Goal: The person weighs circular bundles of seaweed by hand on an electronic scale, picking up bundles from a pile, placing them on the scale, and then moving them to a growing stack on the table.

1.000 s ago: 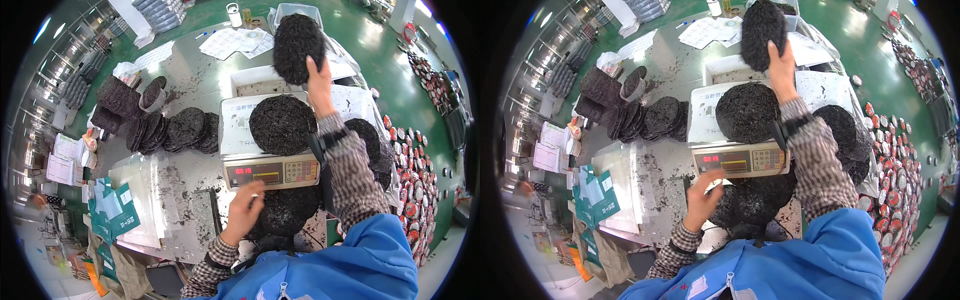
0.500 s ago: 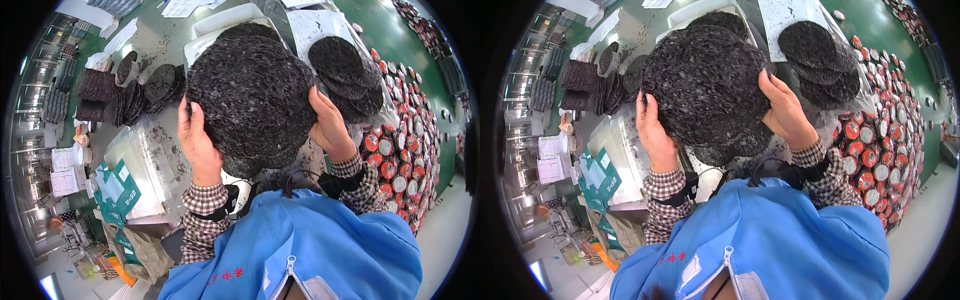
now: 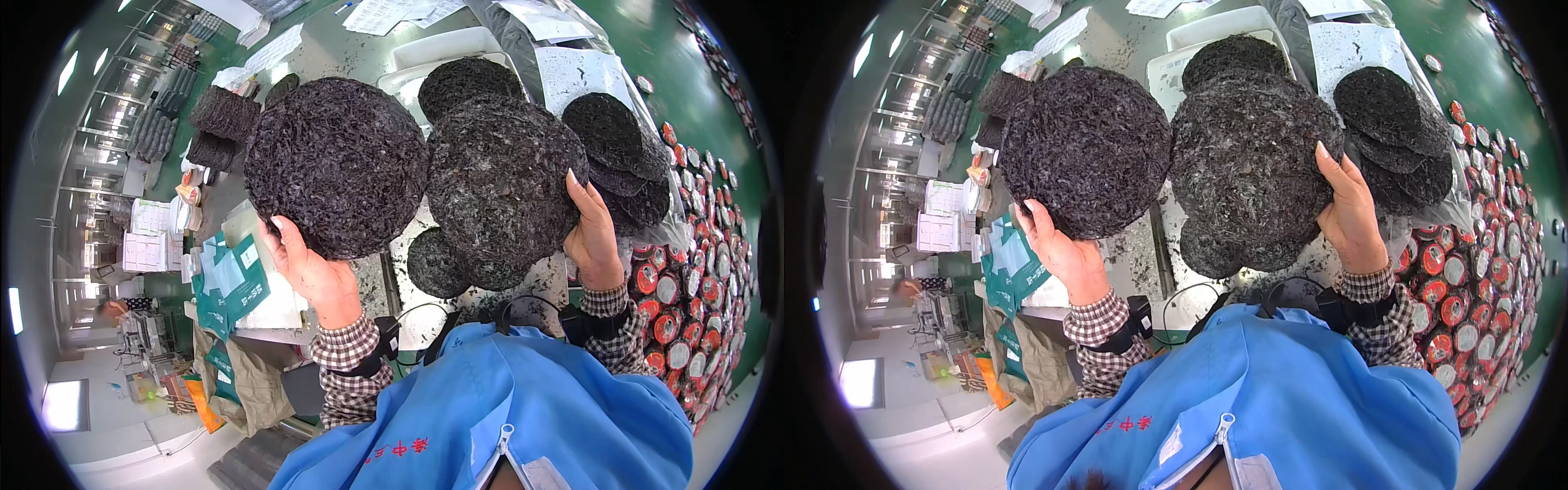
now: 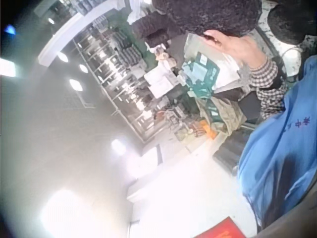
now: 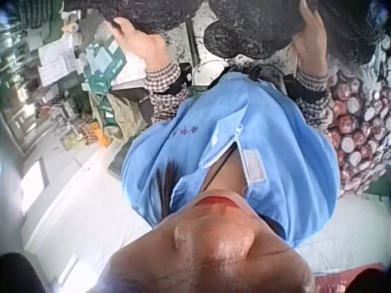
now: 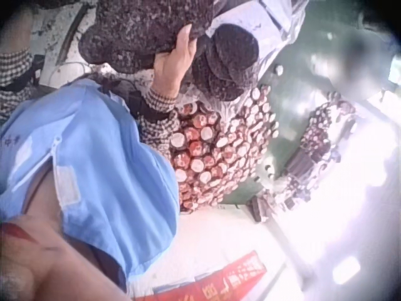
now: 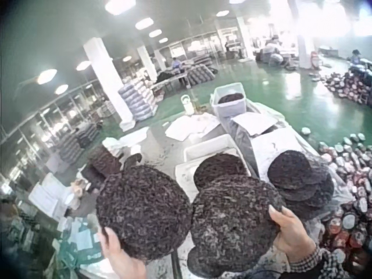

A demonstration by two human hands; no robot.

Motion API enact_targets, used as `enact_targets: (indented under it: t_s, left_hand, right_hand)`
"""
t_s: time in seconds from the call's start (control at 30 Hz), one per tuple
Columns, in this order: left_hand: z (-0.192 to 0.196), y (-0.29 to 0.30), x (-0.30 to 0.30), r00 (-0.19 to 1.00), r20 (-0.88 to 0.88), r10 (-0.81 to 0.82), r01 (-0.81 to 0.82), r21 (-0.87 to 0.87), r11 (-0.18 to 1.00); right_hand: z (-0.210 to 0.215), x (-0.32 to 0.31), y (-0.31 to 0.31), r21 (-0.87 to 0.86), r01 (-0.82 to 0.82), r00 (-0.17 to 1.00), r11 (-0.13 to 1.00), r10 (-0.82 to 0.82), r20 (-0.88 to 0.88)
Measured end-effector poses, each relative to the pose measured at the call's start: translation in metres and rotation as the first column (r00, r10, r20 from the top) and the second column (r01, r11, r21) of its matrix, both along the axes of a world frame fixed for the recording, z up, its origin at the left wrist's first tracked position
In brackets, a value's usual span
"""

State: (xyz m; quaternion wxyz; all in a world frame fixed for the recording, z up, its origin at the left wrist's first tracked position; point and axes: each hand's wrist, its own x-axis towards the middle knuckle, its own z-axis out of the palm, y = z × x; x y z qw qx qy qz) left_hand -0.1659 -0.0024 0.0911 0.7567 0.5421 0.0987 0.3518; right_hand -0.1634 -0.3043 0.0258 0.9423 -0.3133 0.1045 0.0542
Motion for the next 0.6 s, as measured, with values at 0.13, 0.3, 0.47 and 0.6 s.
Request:
enact_targets:
  t_s: [0.13,0.3,0.47,0.6]
  left_hand:
    - [-0.004,-0.004,0.000,1.000,0.000,-0.016,0.016,-0.045,0.999]
    - [-0.010,-0.033,0.003,0.995,-0.040,-0.097,0.100,0.088,0.991]
    - [-0.024,-0.072,0.001,0.806,0.334,-0.489,0.592,-0.432,0.681]
    - [-0.027,-0.070,0.006,0.926,-0.093,-0.367,0.357,-0.103,0.928]
  right_hand:
    - [0.001,-0.003,-0.007,-0.050,0.062,0.998,0.997,-0.062,-0.001]
    - [0.039,-0.013,0.010,-0.684,0.649,0.735,0.333,-0.042,0.677]
    - [0.026,-0.008,0.070,-0.723,0.685,0.574,-0.091,0.678,0.459]
    - [0.040,0.003,0.051,-0.819,0.573,0.506,-0.001,0.787,0.353]
